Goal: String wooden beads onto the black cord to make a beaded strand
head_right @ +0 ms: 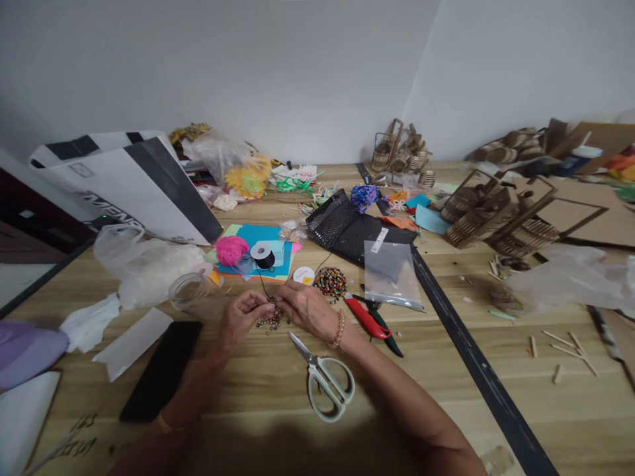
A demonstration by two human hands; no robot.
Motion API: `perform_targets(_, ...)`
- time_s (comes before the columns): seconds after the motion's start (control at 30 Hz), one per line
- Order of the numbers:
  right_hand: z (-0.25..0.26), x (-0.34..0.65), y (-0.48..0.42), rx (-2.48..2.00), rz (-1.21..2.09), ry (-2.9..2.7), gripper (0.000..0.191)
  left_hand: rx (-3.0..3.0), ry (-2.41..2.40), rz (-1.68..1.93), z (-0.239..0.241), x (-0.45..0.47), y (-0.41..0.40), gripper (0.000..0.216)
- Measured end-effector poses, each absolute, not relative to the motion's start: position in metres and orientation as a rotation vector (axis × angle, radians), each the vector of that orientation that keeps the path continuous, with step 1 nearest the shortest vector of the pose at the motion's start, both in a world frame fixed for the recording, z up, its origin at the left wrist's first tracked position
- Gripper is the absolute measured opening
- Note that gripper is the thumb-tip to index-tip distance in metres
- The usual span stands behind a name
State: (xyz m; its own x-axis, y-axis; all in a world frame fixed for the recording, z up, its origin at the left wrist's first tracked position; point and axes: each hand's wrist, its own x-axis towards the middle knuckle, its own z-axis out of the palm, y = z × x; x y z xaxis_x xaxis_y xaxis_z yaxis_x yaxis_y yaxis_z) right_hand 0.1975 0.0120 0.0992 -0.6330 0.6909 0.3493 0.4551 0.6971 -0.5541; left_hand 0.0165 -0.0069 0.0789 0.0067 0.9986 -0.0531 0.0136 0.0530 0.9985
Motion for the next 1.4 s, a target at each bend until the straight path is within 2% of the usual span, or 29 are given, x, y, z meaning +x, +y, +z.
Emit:
perform_targets(0.17, 0.103, 0.196, 0.008, -0.944, 0.434, -2.434, 0.020, 1.217, 1.236, 1.139, 0.072, 0.014, -0.007, 0.013)
perform_targets(0.4, 0.101, 0.195, 0.007, -0.873, 0.442, -2.449, 0.017, 1.352, 1.149, 0.969, 0.074, 0.010, -0.005, 0.010)
perform_targets(0.53, 0.102, 0.195, 0.007, -0.830, 0.562, -2.399, 0.016, 1.317, 1.073, 0.890, 0.081, 0.010, -0.005, 0.012)
perform_targets(0.93, 0.102, 0.199, 0.014, -0.866, 1.058, -2.105, 0.007, 1.071, 0.936, 0.950, 0.076, 0.010, -0.008, 0.019)
perform_targets(1.07, 0.105, 0.196, 0.012, -0.788, 0.989, -2.118, 0.005, 0.975, 0.916, 0.984, 0.078, 0.011, -0.008, 0.024)
perform_targets(1.4, 0.099, 0.192, 0.013, -0.674, 0.696, -2.213, 0.017, 0.879, 0.892, 1.048, 0.069, 0.013, -0.007, 0.025)
